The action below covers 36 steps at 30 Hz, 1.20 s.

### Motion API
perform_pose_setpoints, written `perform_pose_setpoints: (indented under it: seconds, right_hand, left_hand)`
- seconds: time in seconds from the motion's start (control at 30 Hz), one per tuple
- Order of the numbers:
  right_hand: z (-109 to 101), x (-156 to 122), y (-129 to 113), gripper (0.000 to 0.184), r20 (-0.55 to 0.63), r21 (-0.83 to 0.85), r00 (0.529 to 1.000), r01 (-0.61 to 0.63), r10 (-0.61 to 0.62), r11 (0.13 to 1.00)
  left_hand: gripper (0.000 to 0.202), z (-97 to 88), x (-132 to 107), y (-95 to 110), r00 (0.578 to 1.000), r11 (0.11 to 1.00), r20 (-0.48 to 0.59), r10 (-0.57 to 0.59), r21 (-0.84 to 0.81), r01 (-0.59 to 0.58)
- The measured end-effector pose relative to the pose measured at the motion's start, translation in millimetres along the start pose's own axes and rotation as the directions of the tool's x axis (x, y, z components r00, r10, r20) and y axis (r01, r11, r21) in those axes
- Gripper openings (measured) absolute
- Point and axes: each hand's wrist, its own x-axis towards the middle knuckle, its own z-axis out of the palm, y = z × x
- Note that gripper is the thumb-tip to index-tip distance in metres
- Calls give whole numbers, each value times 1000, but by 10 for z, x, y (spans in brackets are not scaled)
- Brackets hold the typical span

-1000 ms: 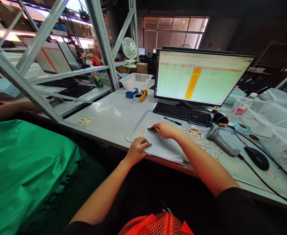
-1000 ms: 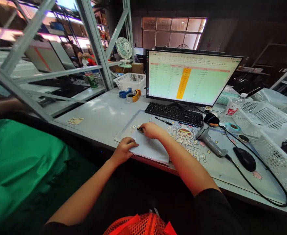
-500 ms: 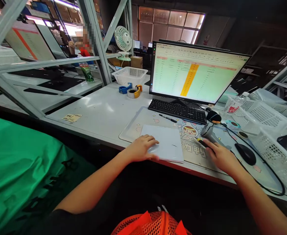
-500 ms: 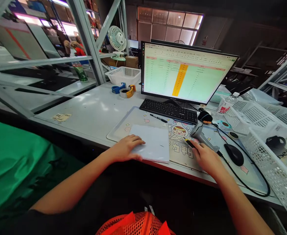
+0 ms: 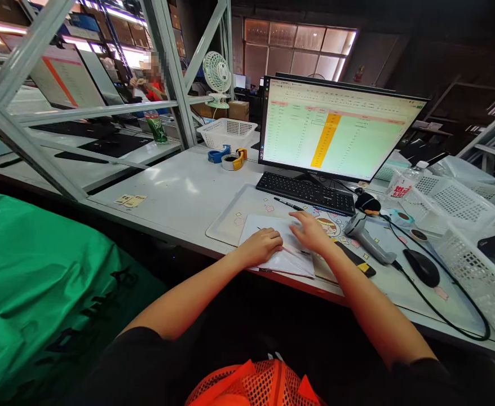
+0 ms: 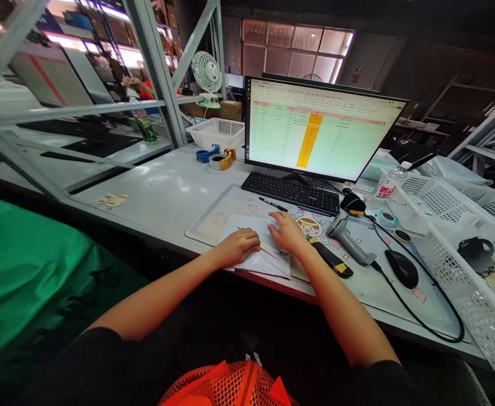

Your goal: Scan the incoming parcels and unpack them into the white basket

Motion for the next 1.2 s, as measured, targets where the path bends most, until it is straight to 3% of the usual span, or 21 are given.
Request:
perform_pose_setpoints:
  seconds: [0.1,0.2,0.3,0.4,0.5,0.57,0.63,0.73,0.8,0.9,0.97,1.03,1.1,1.13,1.2]
  right_hand:
    - [305,334,-174,55,159,37,984,79,-84,996]
    - [504,442,-237,64,316,14,944,91,-91,996]
    - [540,426,-206,69,336,9,939,78,-77,997]
    - [501,409,-164,68,343,12,937,72,-71,997]
    - [483,402,-163,66,365,6,927,91,-87,996]
    - [489,383,-187,66,377,-4,921,107,-97,994]
    - [497,355,-219,65,386,-11,916,119,-105,993]
    - [497,320,-258,62,391,-21,914,130,-112,991]
    - [493,300,-280,62,386,-19,914,142,-124,990]
    - [486,218,-367,61,364,25,918,160,-158,987]
    - [469,67,-511,60,334,70,927,154,-169,986]
    - [422,-193,-731,59,287,119,941,153,-181,981]
    - [332,-535,-992,58,243,180,952,146,-187,973]
    - [274,-714,-1119,61,234,220,958,115,-167,969]
    - [149,-1039,-1331,69,262,299,961,10,-92,954]
  left_hand:
    - [34,-40,18,83,998,997,-16,-61,-50,60]
    - [35,-67,16,150,989,988,5,-149,-42,149]
    - [35,-117,-90,238,979,979,27,-200,-25,201]
    - [35,-221,-385,420,973,974,47,-227,-7,228]
    - [32,-257,-852,693,973,974,49,-224,29,223]
    - [29,-142,-1184,854,966,966,-10,-258,9,258]
    - [25,92,-1456,920,935,939,-98,-341,-69,336]
    - [27,499,-1644,760,868,872,-186,-461,-276,405]
    - [30,657,-1611,525,808,764,-176,-562,-487,424]
    - [46,584,-1467,219,681,349,-8,-732,-863,365]
    - [72,390,-1424,177,664,75,122,-737,-963,260]
    - [90,186,-1457,279,688,-78,227,-690,-967,241]
    - [89,23,-1527,469,704,-83,325,-631,-931,355]
    - [83,-42,-1556,574,710,-23,362,-604,-898,439]
    - [66,-149,-1573,772,746,213,397,-534,-791,573]
